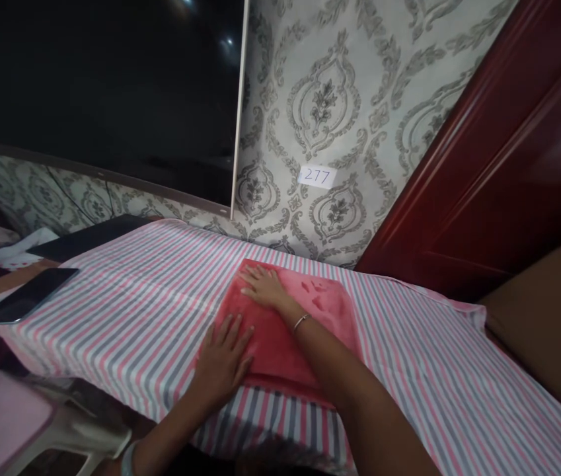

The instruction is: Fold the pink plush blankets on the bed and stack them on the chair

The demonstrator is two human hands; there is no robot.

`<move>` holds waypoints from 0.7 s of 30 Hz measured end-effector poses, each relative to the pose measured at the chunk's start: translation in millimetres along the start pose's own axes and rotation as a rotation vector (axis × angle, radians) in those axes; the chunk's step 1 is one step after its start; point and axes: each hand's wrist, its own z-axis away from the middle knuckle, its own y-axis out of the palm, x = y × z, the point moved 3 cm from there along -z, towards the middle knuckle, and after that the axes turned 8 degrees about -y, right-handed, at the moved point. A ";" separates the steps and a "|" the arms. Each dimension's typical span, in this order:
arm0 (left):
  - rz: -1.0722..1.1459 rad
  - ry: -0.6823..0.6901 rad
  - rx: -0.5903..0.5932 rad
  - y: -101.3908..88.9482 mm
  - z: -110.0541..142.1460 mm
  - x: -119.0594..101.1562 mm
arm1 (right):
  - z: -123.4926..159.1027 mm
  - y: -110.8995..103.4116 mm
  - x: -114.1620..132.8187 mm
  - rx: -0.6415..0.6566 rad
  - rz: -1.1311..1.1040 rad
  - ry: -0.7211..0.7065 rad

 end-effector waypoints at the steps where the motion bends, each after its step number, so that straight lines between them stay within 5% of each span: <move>1: -0.004 -0.005 0.017 1.1 1.0 0.0 | -3.0 -0.5 -8.8 0.009 -0.015 0.039; 9: 0.015 -0.043 0.104 1.5 -0.8 -2.0 | -15.2 16.2 -52.3 -0.080 -0.073 0.218; 14: 0.038 -0.055 0.115 1.4 -1.4 -0.9 | -11.9 20.9 -50.2 -0.119 -0.069 0.223; 21: 0.052 -0.072 0.186 -5.7 -7.1 -1.1 | -3.6 -2.1 -33.0 -0.046 -0.081 0.338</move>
